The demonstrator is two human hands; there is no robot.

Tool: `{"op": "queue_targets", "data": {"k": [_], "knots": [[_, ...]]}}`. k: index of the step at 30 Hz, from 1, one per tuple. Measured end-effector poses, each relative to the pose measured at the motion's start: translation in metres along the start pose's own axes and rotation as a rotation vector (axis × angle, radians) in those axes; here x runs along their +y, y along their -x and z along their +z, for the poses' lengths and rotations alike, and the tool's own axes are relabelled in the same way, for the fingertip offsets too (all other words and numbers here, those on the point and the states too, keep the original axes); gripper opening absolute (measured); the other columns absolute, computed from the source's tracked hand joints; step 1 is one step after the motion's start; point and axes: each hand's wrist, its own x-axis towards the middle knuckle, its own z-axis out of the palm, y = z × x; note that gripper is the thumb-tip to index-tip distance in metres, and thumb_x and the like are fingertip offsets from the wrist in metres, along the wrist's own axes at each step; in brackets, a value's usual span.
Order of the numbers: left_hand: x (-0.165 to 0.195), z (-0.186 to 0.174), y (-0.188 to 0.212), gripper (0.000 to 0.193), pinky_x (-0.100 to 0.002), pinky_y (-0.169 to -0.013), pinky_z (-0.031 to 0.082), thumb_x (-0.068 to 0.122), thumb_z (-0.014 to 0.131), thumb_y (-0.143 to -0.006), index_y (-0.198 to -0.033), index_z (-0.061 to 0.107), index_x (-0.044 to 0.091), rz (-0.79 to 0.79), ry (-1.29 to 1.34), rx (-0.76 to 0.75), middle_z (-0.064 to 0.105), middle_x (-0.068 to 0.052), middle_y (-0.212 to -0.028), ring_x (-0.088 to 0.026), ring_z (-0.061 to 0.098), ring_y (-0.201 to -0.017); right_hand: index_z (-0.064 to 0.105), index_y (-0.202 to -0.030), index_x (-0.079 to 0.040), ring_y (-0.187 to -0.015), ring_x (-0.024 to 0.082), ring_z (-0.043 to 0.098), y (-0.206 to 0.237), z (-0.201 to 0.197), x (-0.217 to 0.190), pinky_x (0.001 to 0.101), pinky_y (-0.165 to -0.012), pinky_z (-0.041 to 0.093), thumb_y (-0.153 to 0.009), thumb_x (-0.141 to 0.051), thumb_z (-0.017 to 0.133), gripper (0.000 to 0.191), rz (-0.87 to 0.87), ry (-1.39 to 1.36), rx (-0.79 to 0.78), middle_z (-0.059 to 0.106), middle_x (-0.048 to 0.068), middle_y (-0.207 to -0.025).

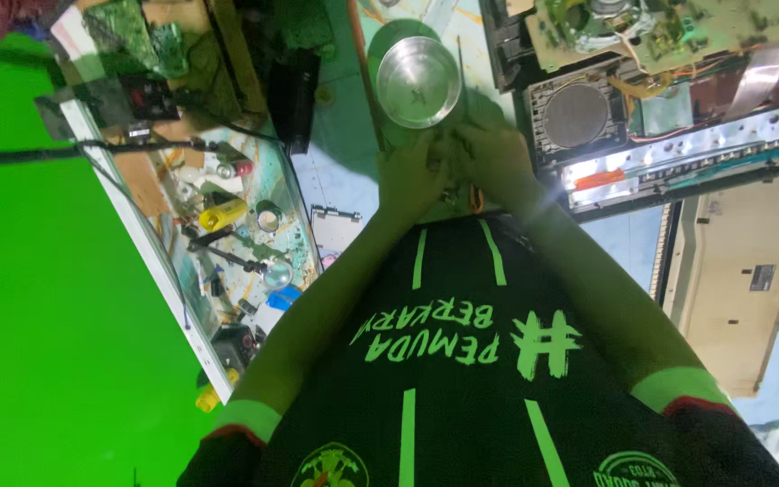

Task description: The person disassembles and repairs the internal components of an electronic keyboard by hand and using a screwdriver. They remove a metal component from the chassis, handle a small circuit board, and work with various internal wires within the instrument.

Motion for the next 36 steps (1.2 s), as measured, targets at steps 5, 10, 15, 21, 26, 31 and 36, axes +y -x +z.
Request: {"op": "queue_targets", "data": {"k": [5, 10, 15, 21, 26, 31, 36], "knots": [[0.015, -0.012, 0.003, 0.029, -0.038, -0.082, 0.055, 0.028, 0.069, -0.097, -0.122, 0.068, 0.012, -0.013, 0.184, 0.137, 0.075, -0.008, -0.102, -0.025, 0.075, -0.090, 0.078, -0.114, -0.013, -0.088, 0.017, 0.081, 0.017, -0.037, -0.007, 0.0382, -0.113, 0.057, -0.109, -0.015, 0.069, 0.011, 0.241, -0.332, -0.045, 0.080, 0.007, -0.095], [0.064, -0.011, 0.000, 0.034, -0.027, -0.057, 0.040, 0.041, 0.068, -0.102, -0.109, 0.076, 0.009, -0.383, 0.528, -0.227, 0.066, -0.005, -0.077, -0.012, 0.055, -0.063, 0.076, -0.118, -0.008, -0.091, 0.016, 0.072, 0.034, -0.089, -0.020, 0.0303, -0.084, 0.056, -0.100, -0.009, 0.073, 0.018, 0.420, -0.613, -0.006, 0.078, 0.007, -0.104], [0.110, 0.015, -0.013, 0.035, -0.023, -0.056, 0.035, 0.043, 0.067, -0.098, -0.104, 0.074, 0.010, -0.470, 1.054, -0.369, 0.067, 0.008, -0.084, -0.003, 0.048, -0.066, 0.075, -0.114, -0.003, -0.090, 0.015, 0.066, 0.042, -0.134, -0.007, 0.0283, -0.083, 0.053, -0.101, -0.004, 0.076, 0.013, 0.240, -0.509, 0.145, 0.074, 0.008, -0.099], [0.150, 0.078, -0.018, 0.024, -0.025, -0.063, 0.039, 0.031, 0.073, -0.098, -0.110, 0.068, 0.012, -0.532, 1.547, -0.478, 0.066, 0.005, -0.094, -0.005, 0.050, -0.072, 0.074, -0.113, -0.002, -0.093, 0.013, 0.071, 0.067, -0.193, 0.041, 0.0254, -0.086, 0.055, -0.102, -0.002, 0.073, 0.012, 0.284, -0.662, 0.042, 0.076, 0.007, -0.100], [0.185, 0.123, -0.023, 0.022, -0.026, -0.062, 0.039, 0.024, 0.073, -0.098, -0.113, 0.066, 0.010, -0.569, 1.654, -0.489, 0.064, 0.002, -0.092, -0.008, 0.051, -0.070, 0.073, -0.116, -0.003, -0.097, 0.013, 0.074, 0.079, -0.231, 0.084, 0.0273, -0.094, 0.060, -0.105, -0.004, 0.070, 0.012, 0.275, -0.908, -0.081, 0.077, 0.007, -0.107], [0.201, 0.142, -0.036, 0.022, -0.025, -0.056, 0.035, 0.029, 0.072, -0.098, -0.108, 0.070, 0.009, -0.572, 1.555, -0.512, 0.060, 0.003, -0.086, -0.006, 0.043, -0.062, 0.076, -0.115, -0.006, -0.090, 0.014, 0.073, 0.082, -0.250, 0.119, 0.0270, -0.080, 0.060, -0.102, -0.006, 0.072, 0.013, 0.382, -0.740, -0.195, 0.078, 0.009, -0.106], [0.204, 0.162, -0.043, 0.030, -0.027, -0.059, 0.040, 0.034, 0.070, -0.101, -0.107, 0.072, 0.005, -0.679, 1.473, -0.443, 0.069, 0.003, -0.089, -0.006, 0.051, -0.067, 0.077, -0.116, -0.012, -0.090, 0.016, 0.075, 0.082, -0.245, 0.159, 0.0318, -0.084, 0.062, -0.102, -0.011, 0.069, 0.016, 0.376, -0.507, -0.341, 0.078, 0.010, -0.107]]}}
